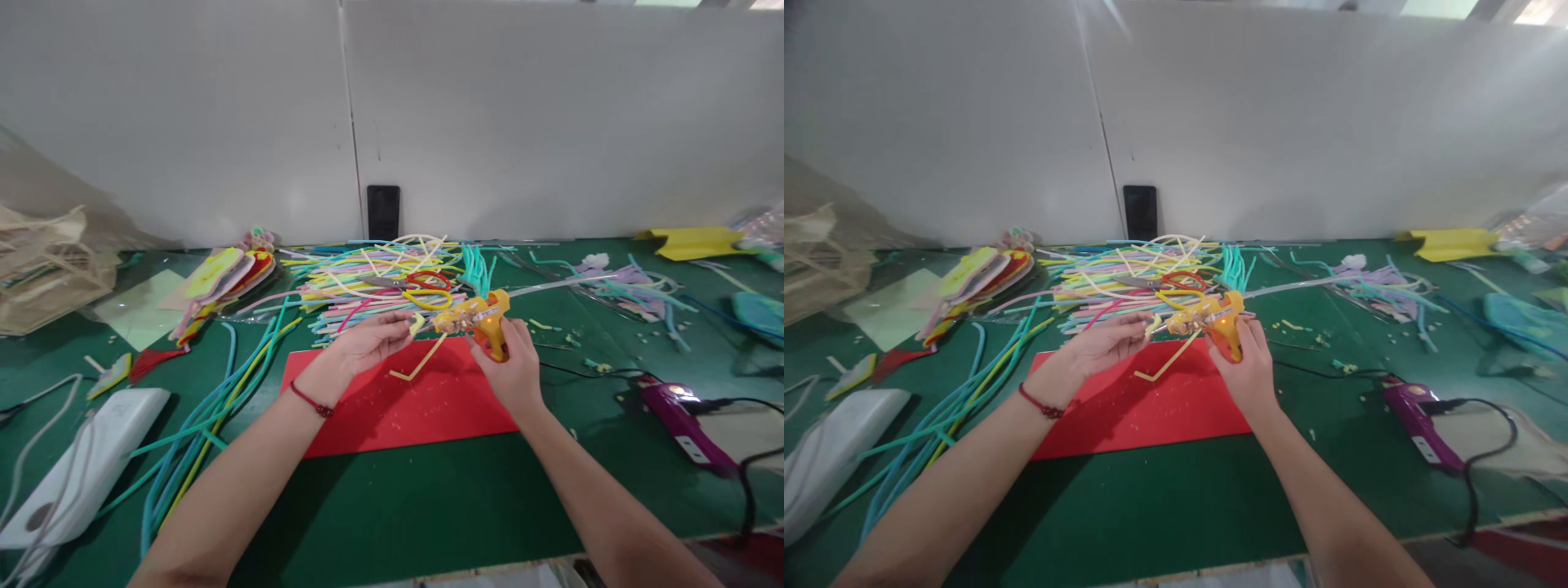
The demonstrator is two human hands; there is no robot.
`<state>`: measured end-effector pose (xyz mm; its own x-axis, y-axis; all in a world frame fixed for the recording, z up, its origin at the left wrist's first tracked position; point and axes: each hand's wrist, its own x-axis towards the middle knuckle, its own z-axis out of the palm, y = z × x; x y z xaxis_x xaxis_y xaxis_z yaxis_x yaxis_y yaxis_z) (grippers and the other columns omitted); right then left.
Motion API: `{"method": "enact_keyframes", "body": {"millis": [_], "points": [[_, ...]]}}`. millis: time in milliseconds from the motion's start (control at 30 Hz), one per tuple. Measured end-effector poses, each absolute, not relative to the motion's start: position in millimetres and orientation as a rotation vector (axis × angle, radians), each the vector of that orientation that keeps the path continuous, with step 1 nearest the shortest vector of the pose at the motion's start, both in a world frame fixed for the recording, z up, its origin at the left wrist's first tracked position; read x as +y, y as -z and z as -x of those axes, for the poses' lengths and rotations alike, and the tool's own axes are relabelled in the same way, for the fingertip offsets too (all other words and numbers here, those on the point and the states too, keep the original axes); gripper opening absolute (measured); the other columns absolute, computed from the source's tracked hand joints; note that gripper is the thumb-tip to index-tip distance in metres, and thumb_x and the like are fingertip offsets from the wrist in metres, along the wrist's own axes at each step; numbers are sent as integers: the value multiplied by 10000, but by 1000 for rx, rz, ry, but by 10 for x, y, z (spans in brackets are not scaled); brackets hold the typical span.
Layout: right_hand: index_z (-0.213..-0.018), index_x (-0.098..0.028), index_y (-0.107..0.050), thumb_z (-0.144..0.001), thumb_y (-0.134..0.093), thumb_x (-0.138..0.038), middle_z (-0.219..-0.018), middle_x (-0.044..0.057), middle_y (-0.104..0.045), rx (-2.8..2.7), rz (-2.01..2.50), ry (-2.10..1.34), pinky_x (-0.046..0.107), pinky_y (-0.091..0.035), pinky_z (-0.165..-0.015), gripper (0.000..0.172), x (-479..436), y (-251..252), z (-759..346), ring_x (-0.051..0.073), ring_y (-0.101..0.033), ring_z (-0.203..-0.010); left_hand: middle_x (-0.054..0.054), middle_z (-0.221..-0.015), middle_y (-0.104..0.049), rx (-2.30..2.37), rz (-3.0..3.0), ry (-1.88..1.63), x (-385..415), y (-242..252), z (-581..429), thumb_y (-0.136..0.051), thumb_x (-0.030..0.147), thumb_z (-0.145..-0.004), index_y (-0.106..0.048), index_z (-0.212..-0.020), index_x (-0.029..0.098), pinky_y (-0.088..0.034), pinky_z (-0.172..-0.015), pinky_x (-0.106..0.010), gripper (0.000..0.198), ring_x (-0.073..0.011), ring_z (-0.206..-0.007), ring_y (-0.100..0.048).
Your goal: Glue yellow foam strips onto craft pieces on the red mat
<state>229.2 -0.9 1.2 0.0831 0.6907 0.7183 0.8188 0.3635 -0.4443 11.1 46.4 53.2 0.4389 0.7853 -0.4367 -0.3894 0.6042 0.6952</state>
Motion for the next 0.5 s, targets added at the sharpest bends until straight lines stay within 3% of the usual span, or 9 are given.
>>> {"method": "enact_keyframes", "body": {"millis": [500], "points": [[-970, -185, -541, -773, -611, -269, -883, 55, -518, -1622, 1371, 132, 368, -506, -708, 225, 3, 11, -2309, 211, -557, -835, -19, -696, -630, 803, -534, -770, 471, -513, -108, -483, -64, -810, -658, -782, 106, -503, -668, -174, 245, -70, -610, -610]]}}
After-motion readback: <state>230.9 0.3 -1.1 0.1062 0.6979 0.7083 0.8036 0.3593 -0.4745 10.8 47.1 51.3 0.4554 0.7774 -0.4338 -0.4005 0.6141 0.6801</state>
